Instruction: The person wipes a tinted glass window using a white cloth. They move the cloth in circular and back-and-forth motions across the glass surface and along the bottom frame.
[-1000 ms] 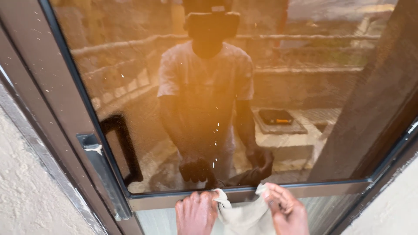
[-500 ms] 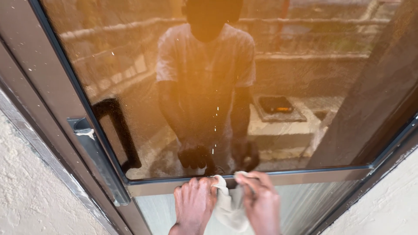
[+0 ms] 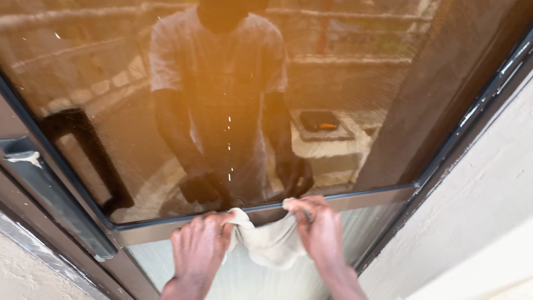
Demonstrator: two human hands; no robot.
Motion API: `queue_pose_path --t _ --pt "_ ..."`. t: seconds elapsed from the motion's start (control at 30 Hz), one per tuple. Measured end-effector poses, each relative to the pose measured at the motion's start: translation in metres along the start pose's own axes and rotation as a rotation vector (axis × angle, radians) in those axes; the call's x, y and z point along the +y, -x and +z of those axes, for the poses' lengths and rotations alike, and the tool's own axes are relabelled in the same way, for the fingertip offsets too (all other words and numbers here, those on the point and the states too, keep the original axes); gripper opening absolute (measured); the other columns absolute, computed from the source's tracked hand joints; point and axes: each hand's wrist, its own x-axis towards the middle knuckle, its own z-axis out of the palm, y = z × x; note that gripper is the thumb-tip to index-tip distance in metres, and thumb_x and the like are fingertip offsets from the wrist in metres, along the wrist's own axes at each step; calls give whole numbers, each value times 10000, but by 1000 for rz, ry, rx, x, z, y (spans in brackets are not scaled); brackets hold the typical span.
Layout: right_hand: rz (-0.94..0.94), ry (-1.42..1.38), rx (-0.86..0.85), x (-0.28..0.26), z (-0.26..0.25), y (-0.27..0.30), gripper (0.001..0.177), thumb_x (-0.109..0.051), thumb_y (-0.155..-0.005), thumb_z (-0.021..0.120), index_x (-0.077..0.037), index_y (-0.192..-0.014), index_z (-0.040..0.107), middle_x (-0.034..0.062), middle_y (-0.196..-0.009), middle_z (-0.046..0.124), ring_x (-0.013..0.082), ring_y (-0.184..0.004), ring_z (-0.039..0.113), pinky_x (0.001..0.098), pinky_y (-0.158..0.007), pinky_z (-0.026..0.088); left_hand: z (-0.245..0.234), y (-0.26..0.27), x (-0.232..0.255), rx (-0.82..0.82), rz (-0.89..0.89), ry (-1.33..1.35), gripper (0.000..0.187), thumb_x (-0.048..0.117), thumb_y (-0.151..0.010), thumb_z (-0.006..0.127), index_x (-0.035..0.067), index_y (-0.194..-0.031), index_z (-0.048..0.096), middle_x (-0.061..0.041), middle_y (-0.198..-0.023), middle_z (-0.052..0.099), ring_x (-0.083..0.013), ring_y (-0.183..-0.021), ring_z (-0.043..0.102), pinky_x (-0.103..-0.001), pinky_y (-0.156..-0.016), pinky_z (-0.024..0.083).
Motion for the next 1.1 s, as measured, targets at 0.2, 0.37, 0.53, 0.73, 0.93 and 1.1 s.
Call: queue_pose_path --t 0.2,0.37,0.53,0.73,0.93,1.1 --pt "392 104 -7 -10 -30 -13 148 -217 -836 785 -314 -897 879 -112 -957 809 114 -751 673 266 -779 552 -33 8 -20 50 4 33 209 526 -928 601 472 -1061 753 96 -869 669 -263 -624 715 -478 -511 535" --pt "304 109 62 -21 -5 -2 138 -232 -807 841 -366 -828 866 -115 -897 829 98 -627 588 297 -610 498 -12 16 -47 337 90 59 160 378 -831 758 352 -980 809 149 -1078 628 -164 -899 575 -393 -589 536" --pt "118 -69 19 -42 31 5 159 -181 -817 779 -286 -891 872 -76 -864 845 64 -722 768 245 -759 570 -4 18 -55 497 220 111 170 255 -765 787 284 -930 817 105 -1069 700 -236 -1003 591 -424 -988 439" --pt "-118 -64 -36 -67 76 16 152 -169 -805 805 -315 -829 838 -68 -827 776 181 -761 652 351 -676 503 -18 16 -54 412 158 47 213 362 -803 723 318 -996 801 127 -930 718 -198 -950 624 -387 -824 472" --pt "-172 -165 -145 -62 54 10 157 -135 -855 750 -223 -938 850 -68 -910 841 133 -836 740 283 -790 533 -19 15 -59 393 205 -84 296 434 -845 684 323 -1105 771 115 -927 673 -213 -882 582 -399 -708 493" --pt "50 -143 -2 -18 8 9 320 -70 -881 634 -241 -1034 856 -70 -1056 842 101 -953 790 236 -906 563 -20 13 -60 369 227 -120 314 383 -785 774 343 -1096 763 125 -946 653 -187 -887 585 -396 -671 540"
